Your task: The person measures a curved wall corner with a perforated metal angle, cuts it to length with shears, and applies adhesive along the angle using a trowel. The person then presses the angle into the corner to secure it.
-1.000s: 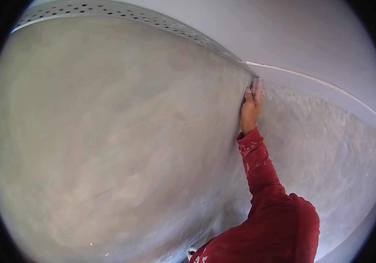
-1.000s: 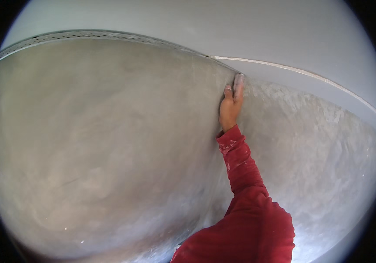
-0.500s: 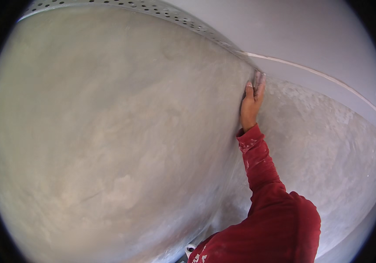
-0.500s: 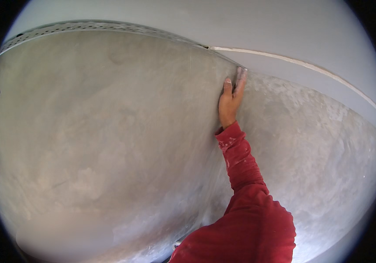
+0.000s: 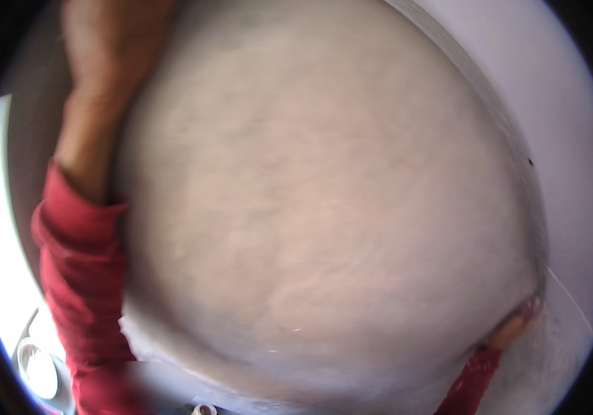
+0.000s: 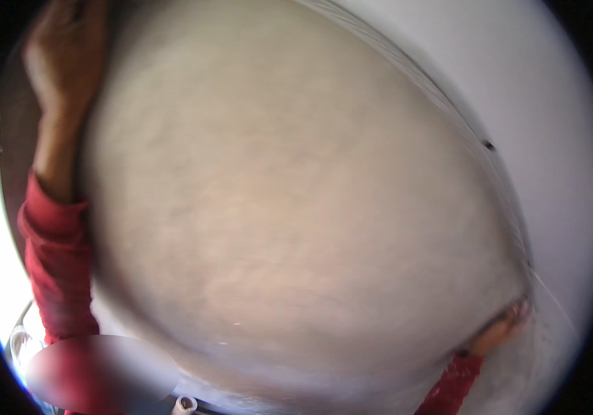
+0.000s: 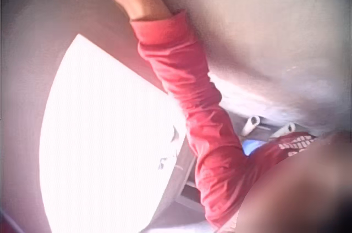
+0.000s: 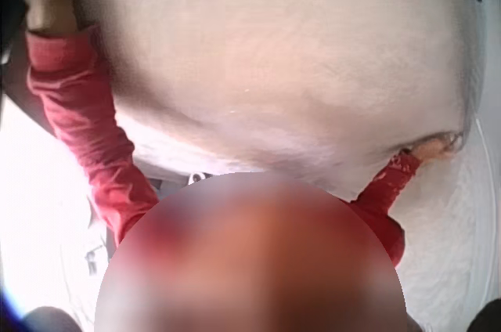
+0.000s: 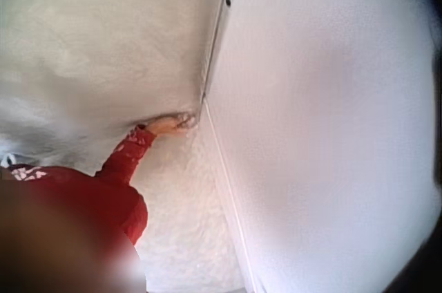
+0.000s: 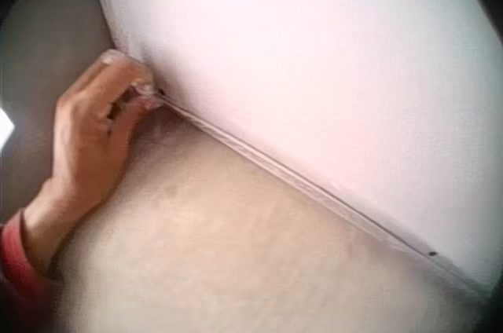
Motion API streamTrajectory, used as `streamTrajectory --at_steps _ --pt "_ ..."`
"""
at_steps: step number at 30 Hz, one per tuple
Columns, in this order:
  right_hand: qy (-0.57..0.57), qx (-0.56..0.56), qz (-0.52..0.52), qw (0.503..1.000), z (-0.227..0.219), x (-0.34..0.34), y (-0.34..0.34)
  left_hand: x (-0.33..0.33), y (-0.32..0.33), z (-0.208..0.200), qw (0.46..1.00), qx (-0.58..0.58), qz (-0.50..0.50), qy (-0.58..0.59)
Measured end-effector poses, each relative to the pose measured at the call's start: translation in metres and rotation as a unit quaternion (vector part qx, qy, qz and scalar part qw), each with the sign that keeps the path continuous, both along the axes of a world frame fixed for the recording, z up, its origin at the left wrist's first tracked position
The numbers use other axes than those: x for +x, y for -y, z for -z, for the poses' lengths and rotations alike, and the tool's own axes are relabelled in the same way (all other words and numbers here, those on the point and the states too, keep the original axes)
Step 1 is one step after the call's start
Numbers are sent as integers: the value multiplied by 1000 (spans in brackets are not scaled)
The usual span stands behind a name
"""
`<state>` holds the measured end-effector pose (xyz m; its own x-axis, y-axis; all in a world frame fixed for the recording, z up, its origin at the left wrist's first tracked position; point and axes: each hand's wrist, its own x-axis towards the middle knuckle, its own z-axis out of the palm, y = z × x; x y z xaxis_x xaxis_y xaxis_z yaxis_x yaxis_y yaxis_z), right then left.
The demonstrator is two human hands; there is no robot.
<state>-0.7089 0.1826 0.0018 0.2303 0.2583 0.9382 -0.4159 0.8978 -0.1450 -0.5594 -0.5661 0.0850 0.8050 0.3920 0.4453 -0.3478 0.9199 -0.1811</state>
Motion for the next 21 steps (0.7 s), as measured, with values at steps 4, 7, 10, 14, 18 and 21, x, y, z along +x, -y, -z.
streamTrajectory --at_steps 4,7,10,14,18,21 --pt "-23 127 -11 992 22 25 -50 15 -9 18 988 -15 94 118" --pt "-74 130 -192 970 34 47 -66 25 -10 31 986 -33 102 130" --pt "-49 -128 -598 789 44 82 -66 27 -5 48 985 -20 102 137" --pt "88 45 -458 883 39 99 -57 23 -4 74 974 6 161 159" --pt "10 -135 -371 918 33 100 -56 14 -27 92 966 46 220 129" --pt "88 47 -109 989 33 105 -59 4 -47 104 981 59 167 80"
